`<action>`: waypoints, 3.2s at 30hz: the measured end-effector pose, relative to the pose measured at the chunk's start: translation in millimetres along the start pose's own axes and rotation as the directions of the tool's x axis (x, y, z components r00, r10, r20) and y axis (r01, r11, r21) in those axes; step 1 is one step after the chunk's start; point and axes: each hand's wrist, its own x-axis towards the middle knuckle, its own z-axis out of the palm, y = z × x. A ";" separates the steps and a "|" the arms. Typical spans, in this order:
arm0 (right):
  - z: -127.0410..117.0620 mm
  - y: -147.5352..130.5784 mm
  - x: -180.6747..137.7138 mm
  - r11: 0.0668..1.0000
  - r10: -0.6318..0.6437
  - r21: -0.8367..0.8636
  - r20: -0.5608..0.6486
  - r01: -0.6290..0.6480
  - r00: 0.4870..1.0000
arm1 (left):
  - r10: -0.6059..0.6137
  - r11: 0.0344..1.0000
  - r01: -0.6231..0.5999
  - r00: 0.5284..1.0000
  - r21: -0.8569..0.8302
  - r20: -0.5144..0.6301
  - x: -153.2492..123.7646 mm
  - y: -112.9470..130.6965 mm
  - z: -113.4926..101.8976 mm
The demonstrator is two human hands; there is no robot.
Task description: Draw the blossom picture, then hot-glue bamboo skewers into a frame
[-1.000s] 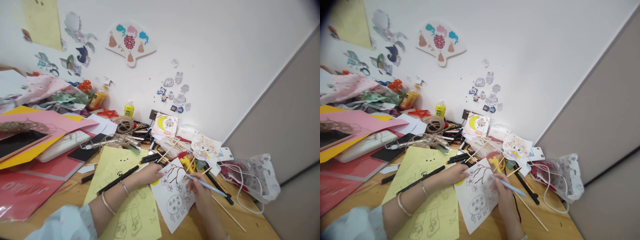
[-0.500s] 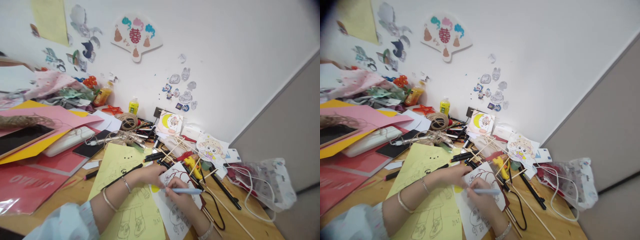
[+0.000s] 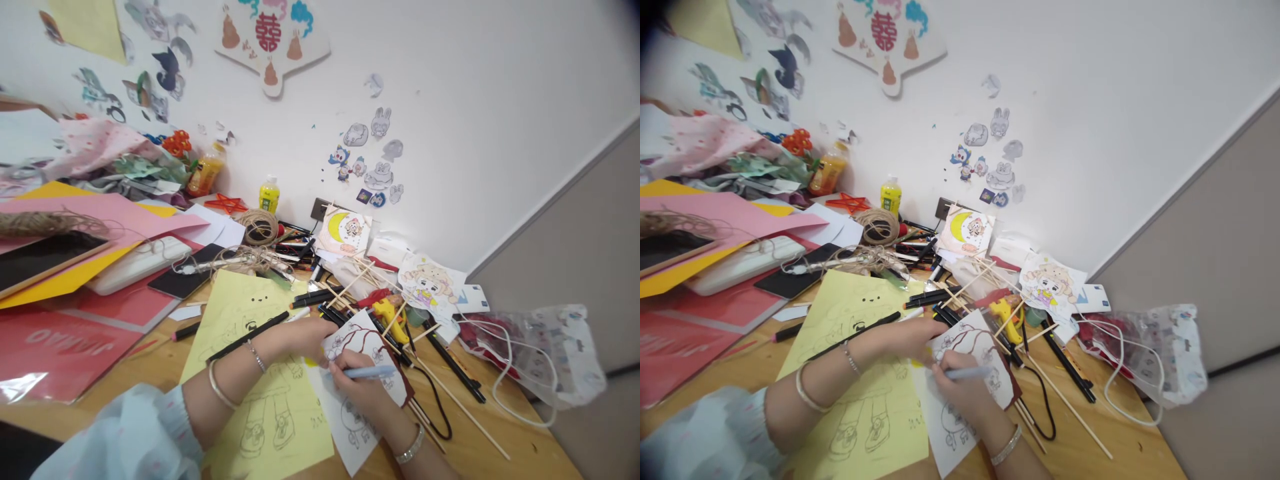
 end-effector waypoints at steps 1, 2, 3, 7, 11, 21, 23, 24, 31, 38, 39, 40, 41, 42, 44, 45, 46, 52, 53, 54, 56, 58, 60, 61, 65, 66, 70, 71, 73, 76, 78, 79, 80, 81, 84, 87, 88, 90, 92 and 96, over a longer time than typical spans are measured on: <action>0.1 -0.3 -0.1 1.000 -0.007 0.000 0.001 0.007 1.000 | 0.002 1.000 -0.002 1.000 0.001 0.001 0.0 -0.1 0.2; 0.2 -0.6 -0.3 1.000 -0.015 -0.001 0.003 0.015 1.000 | 0.006 1.000 -0.006 1.000 0.002 0.001 0.2 -0.3 0.5; 0.4 -0.9 -0.3 1.000 -0.023 -0.003 0.004 0.023 1.000 | 0.011 1.000 -0.011 1.000 0.004 0.003 0.4 -0.8 0.7; 0.9 -1.1 0.0 0.999 -0.041 -0.009 0.022 0.041 0.999 | 0.021 1.000 -0.021 1.000 0.010 0.022 1.9 -2.9 1.1; 0.5 -1.2 0.0 1.000 -0.012 -0.028 0.020 0.013 1.000 | 0.014 1.000 -0.015 0.999 0.019 0.041 2.1 -2.6 0.4; -1.0 -3.9 -0.9 0.999 -0.033 -0.025 0.010 0.033 0.999 | 0.022 1.000 -0.023 0.999 0.012 0.047 1.2 -1.6 -0.7; -1.2 -4.3 -1.3 0.999 -0.032 -0.013 0.003 0.032 0.999 | 0.025 1.000 -0.026 0.998 0.012 0.050 1.2 -1.5 -1.2; -1.3 -4.6 -1.5 0.999 -0.033 -0.009 0.000 0.033 0.999 | 0.027 1.000 -0.028 0.998 0.011 0.051 1.1 -1.4 -1.4; 0.4 -2.3 -0.8 0.998 -0.053 -0.033 -0.021 0.053 0.998 | 0.031 0.999 -0.032 0.999 0.015 0.045 0.0 -0.4 -2.3; 0.7 0.4 -1.9 1.000 -0.010 -0.022 -0.011 0.010 1.000 | 0.025 0.999 -0.026 0.999 0.023 0.044 0.6 -1.6 -1.5; 0.4 0.2 -2.4 1.000 -0.004 -0.021 -0.006 0.004 1.000 | 0.025 0.999 -0.026 0.999 0.021 0.043 0.7 -1.8 -1.3; 0.0 -0.2 -2.7 1.000 -0.004 -0.022 0.002 0.004 1.000 | 0.025 0.999 -0.026 0.999 0.020 0.042 0.8 -2.1 -1.1; -0.3 -0.6 -3.0 1.000 -0.010 -0.023 0.010 0.010 1.000 | 0.025 0.999 -0.026 0.999 0.019 0.042 0.9 -2.3 -0.9; -0.6 -1.1 -3.1 0.999 -0.021 -0.025 0.016 0.021 1.000 | 0.026 0.999 -0.026 0.999 0.018 0.042 0.9 -2.5 -0.7; -1.0 -1.9 -3.1 0.999 -0.046 -0.027 0.022 0.046 0.999 | 0.027 1.000 -0.028 0.999 0.015 0.042 1.1 -2.7 -0.6; -1.1 -2.2 -3.0 0.998 -0.056 -0.026 0.023 0.056 0.998 | 0.028 1.000 -0.028 0.999 0.012 0.042 1.1 -2.7 -0.6; -1.0 -2.3 -2.9 0.998 -0.063 -0.023 0.028 0.064 0.998 | 0.029 1.000 -0.029 0.999 0.009 0.041 1.0 -2.6 -0.7; 0.2 0.1 -2.3 0.999 -0.047 0.001 0.017 0.047 0.999 | 0.028 1.000 -0.028 0.999 0.001 0.043 -0.2 -1.2 -1.9; 0.3 0.4 -2.3 0.999 -0.046 0.000 0.017 0.046 0.999 | 0.028 1.000 -0.028 0.999 -0.002 0.044 -0.3 -1.0 -1.9; 0.4 0.6 -2.3 0.999 -0.046 -0.001 0.022 0.046 0.999 | 0.028 1.000 -0.028 0.999 -0.004 0.044 -0.4 -1.1 -1.9; 0.3 0.4 -2.4 0.999 -0.040 -0.002 0.033 0.040 0.999 | 0.030 1.000 -0.030 0.999 -0.007 0.042 -0.2 -1.5 -1.5; -0.1 -0.1 -2.5 1.000 -0.021 0.009 0.040 0.021 0.999 | 0.033 0.999 -0.033 0.999 -0.011 0.040 0.2 -2.3 -1.0; -0.5 -0.5 -2.5 1.000 -0.010 0.018 0.043 0.009 0.999 | 0.037 0.999 -0.037 0.999 -0.013 0.039 0.6 -3.0 -0.6; -0.6 -0.7 -2.5 1.000 -0.008 0.021 0.045 0.007 0.999 | 0.038 0.999 -0.037 0.998 -0.013 0.040 0.8 -3.1 -0.5; -0.4 -1.9 -2.7 1.000 0.008 0.019 0.048 -0.009 0.999 | 0.039 0.999 -0.039 0.998 -0.012 0.041 0.5 -2.2 -1.0; -0.3 -2.4 -2.6 1.000 0.013 0.016 0.047 -0.014 0.999 | 0.039 0.999 -0.039 0.998 -0.012 0.040 0.2 -1.7 -1.3; -0.4 -3.8 -2.0 0.999 0.019 0.037 0.044 -0.021 0.999 | 0.031 1.000 -0.030 0.999 -0.008 0.041 -0.5 -0.3 -2.1; -0.6 -3.9 -1.8 0.998 0.021 0.050 0.040 -0.023 0.999 | 0.030 1.000 -0.029 0.999 -0.008 0.042 -0.5 -0.3 -2.1; -0.8 -3.5 -1.5 0.998 0.022 0.061 0.037 -0.024 0.999 | 0.031 0.999 -0.030 0.999 -0.009 0.043 -0.1 -0.9 -1.6; -0.8 -2.0 -1.5 0.998 0.018 0.052 0.050 -0.020 0.999 | 0.027 1.000 -0.027 0.999 -0.009 0.046 0.8 -2.2 -0.8; -0.5 -1.0 -1.8 0.998 0.019 0.056 0.043 -0.021 0.999 | 0.020 1.000 -0.020 0.999 -0.004 0.049 1.3 -2.7 -0.5; -0.3 -0.6 -2.0 0.998 0.022 0.062 0.034 -0.024 0.999 | 0.017 1.000 -0.017 0.999 -0.002 0.050 1.3 -2.7 -0.5; 0.0 -0.3 -2.2 0.997 0.026 0.067 0.029 -0.028 0.999 | 0.014 1.000 -0.014 0.999 0.000 0.051 1.3 -2.5 -0.5; 0.2 -0.1 -2.3 0.997 0.028 0.069 0.030 -0.030 0.999 | 0.012 1.000 -0.012 0.999 0.002 0.053 1.2 -2.2 -0.6; 0.6 0.4 -2.4 0.997 0.019 0.071 0.046 -0.022 0.999 | 0.005 1.000 -0.006 0.998 0.005 0.055 0.6 -1.2 -1.0; 0.6 0.5 -2.1 0.998 0.019 0.058 0.025 -0.020 1.000 | 0.006 1.000 -0.006 0.998 0.001 0.057 0.3 -0.8 -1.3; 0.5 0.3 -1.9 0.999 0.022 0.047 0.015 -0.023 1.000 | 0.010 1.000 -0.010 0.998 0.000 0.058 0.2 -0.9 -1.4; 0.0 -0.6 -1.6 1.000 0.013 0.017 0.006 -0.013 1.000 | 0.020 1.000 -0.020 0.998 0.001 0.059 0.4 -1.1 -1.5; -0.6 -2.1 -1.3 1.000 0.000 0.002 0.010 0.000 1.000 | 0.028 1.000 -0.029 0.998 0.004 0.058 0.5 -1.3 -1.6; -1.0 -4.5 -1.3 1.000 0.008 0.025 0.025 -0.008 1.000 | 0.035 0.999 -0.035 0.998 0.004 0.051 0.4 -1.9 -1.5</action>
